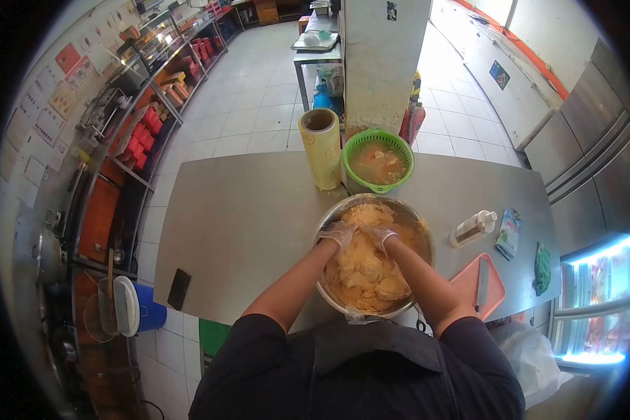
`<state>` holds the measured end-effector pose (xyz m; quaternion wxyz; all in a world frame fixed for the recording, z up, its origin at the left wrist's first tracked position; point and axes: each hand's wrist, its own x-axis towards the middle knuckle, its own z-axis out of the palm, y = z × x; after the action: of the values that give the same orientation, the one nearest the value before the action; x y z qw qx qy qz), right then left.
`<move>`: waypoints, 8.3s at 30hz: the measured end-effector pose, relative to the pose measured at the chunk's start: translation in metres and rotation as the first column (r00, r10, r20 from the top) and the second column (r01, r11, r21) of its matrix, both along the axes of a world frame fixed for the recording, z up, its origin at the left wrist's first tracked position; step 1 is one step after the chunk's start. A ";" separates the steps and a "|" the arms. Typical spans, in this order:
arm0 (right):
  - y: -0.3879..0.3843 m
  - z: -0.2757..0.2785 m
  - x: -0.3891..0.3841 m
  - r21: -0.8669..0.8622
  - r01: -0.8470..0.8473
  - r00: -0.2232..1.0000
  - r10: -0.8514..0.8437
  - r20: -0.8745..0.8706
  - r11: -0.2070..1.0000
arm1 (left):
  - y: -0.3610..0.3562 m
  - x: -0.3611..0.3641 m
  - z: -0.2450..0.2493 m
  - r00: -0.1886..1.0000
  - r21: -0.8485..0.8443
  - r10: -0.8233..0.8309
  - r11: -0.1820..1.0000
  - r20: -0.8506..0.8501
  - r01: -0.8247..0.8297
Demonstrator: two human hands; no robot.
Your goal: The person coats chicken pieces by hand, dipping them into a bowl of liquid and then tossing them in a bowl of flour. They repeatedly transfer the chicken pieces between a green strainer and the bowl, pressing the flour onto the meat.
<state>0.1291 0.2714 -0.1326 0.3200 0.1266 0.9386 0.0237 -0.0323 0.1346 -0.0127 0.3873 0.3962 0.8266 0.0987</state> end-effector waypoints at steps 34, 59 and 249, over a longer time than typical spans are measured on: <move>-0.028 0.160 0.077 -0.577 0.171 0.480 -0.579 -0.659 0.798 | -0.082 0.032 0.062 0.973 0.601 -0.048 0.793 0.224 -0.100; -0.054 0.266 0.070 -0.662 0.287 0.530 -0.691 -0.491 0.692 | -0.078 0.008 0.123 0.825 0.342 0.259 0.817 0.503 -0.465; -0.081 0.306 0.048 -0.443 0.360 0.779 -0.526 -0.341 0.821 | -0.082 0.072 0.084 0.808 0.596 -0.167 0.594 -0.566 0.540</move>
<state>0.1775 0.1900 0.1736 0.1085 0.2897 0.9168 -0.2526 0.0395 0.0529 0.0715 0.0030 0.6895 0.6816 0.2449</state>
